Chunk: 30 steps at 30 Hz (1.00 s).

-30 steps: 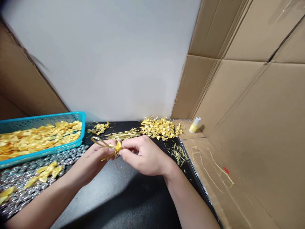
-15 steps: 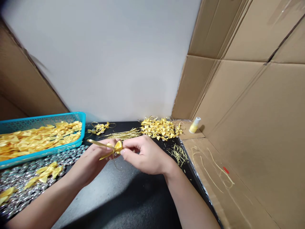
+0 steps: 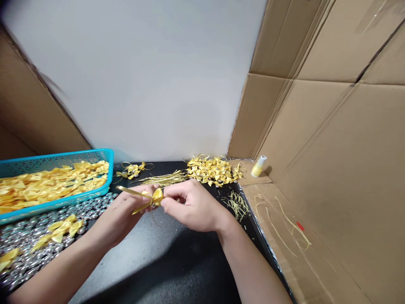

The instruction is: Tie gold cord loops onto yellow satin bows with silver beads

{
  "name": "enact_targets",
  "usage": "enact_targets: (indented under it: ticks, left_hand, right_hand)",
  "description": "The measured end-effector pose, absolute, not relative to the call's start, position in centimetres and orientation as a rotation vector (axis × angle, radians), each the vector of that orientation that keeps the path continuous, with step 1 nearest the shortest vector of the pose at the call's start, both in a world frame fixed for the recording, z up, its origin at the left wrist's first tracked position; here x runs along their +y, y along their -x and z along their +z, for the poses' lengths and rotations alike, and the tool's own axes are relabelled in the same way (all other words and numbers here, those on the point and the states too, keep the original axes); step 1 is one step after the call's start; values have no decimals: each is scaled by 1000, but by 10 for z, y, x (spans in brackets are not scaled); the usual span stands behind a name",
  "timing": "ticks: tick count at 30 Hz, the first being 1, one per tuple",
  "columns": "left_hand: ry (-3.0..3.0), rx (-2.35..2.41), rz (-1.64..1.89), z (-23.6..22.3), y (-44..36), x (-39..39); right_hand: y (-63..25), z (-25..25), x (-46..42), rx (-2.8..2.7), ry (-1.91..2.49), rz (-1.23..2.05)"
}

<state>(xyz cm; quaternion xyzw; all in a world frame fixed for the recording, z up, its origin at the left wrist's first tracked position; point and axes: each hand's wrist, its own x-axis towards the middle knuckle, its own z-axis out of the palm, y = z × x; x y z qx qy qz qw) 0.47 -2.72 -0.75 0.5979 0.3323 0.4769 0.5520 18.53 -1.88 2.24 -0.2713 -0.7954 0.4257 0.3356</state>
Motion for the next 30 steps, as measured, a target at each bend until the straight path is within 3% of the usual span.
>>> enact_targets:
  ticks: [30]
  left_hand:
    - [-1095,716,1050,-9,-6,-29]
  right_hand:
    - [-182,23,-18,-2103,543,1104]
